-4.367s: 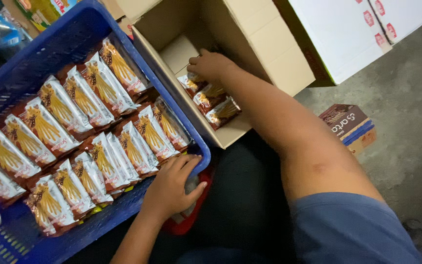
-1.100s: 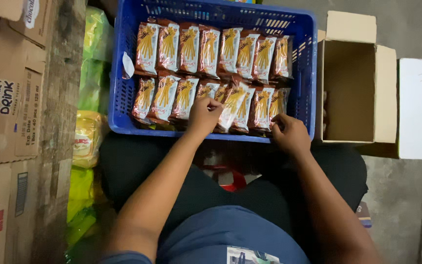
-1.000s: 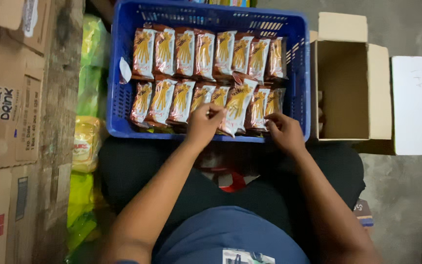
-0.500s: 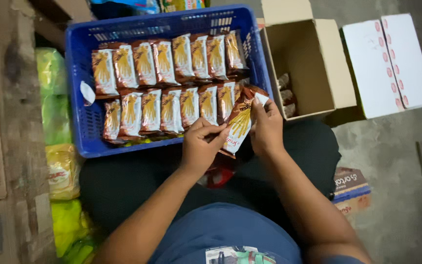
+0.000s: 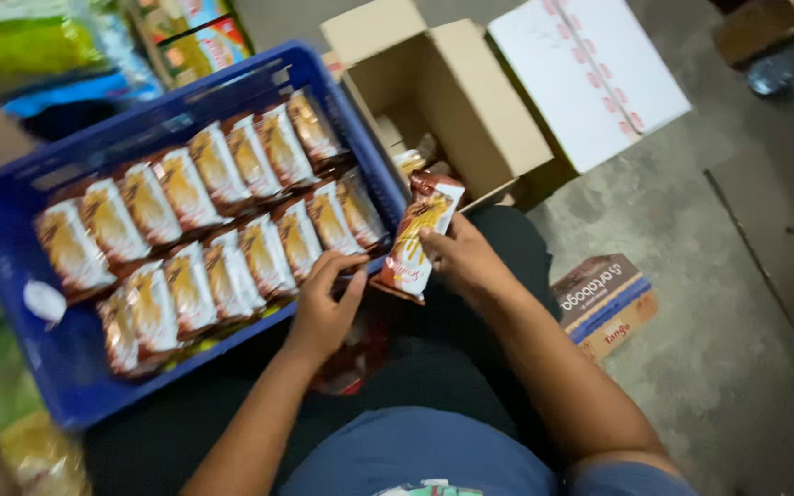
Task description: The person transfers snack packets from a blue plastic crate into a cardboard box by hand.
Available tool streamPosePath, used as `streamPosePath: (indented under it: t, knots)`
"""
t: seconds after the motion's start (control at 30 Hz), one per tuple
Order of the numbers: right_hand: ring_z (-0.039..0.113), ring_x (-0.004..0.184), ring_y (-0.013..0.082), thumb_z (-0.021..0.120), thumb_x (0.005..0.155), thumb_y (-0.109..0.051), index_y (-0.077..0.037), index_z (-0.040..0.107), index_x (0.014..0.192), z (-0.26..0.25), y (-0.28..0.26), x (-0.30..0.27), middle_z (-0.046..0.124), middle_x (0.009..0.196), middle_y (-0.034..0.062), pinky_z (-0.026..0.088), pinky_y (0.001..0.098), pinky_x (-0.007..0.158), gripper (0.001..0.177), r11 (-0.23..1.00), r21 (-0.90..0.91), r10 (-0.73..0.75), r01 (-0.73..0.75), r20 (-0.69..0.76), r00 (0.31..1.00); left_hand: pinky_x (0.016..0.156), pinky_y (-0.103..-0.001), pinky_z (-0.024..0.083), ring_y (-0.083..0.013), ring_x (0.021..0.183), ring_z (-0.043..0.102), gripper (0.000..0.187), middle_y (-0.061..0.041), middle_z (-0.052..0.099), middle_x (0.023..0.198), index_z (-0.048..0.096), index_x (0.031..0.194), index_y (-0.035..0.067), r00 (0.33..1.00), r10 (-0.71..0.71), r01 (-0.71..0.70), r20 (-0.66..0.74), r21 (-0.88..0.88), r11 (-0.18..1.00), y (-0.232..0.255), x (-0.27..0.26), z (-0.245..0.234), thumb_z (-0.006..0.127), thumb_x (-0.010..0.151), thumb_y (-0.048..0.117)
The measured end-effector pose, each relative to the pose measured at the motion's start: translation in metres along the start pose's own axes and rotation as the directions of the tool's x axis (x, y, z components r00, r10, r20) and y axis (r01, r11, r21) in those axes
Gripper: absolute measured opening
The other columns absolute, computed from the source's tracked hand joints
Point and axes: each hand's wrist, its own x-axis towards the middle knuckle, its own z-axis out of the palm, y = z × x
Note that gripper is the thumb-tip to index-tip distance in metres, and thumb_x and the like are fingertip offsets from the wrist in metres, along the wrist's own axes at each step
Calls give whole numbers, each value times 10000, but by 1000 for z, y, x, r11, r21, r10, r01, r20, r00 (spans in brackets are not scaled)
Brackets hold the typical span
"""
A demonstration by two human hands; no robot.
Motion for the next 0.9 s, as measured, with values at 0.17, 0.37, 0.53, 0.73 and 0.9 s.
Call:
streamPosePath:
  t: [0.17,0.37,0.53,0.73,0.9]
  knots:
    - [685,731,122,774,905,-136,-52,535,1322,-85,-33,48,677,992,58,578,229,552,489,963,-212,-193,167,-110,975,972,-508,527,-395,1112,666,371,-141,647,1112,679,1249,137,946,-98,-51,309,440,896,-40,15,-18,687,953,359]
    - [674,985,167,731,915,-129,-136,534,1111,-108,-103,94,694,1135,83,579,318,767,278,724,-651,-356,225,-73,932,864,-505,538,-310,1094,640,480,-41,629,1146,643,1229,191,837,-337,-96,430,723,684,-65,14,-7,578,931,562]
    - [712,978,197,705,919,-173,-161,597,1124,-77,-139,139,704,1191,39,536,353,813,232,501,-825,-322,262,103,941,906,-477,532,-314,1144,596,592,-59,587,1200,608,1235,155,753,-437,-112,491,751,651,-66,31,-5,575,911,650]
    - [716,963,288,720,784,-56,-131,623,1099,-56,-100,259,751,1073,108,534,419,772,338,214,-773,-332,597,517,789,970,-458,465,-322,1149,576,559,-91,602,1161,619,1256,118,741,-387,-20,549,594,804,-77,28,-15,548,949,579]
    - [637,1068,394,674,794,-73,-177,636,1103,-36,-63,331,701,1126,90,437,603,814,328,-123,-900,127,418,403,906,938,-442,459,-295,1091,568,549,-88,585,1149,621,1224,96,703,-407,16,584,559,829,-68,37,-14,637,901,540]
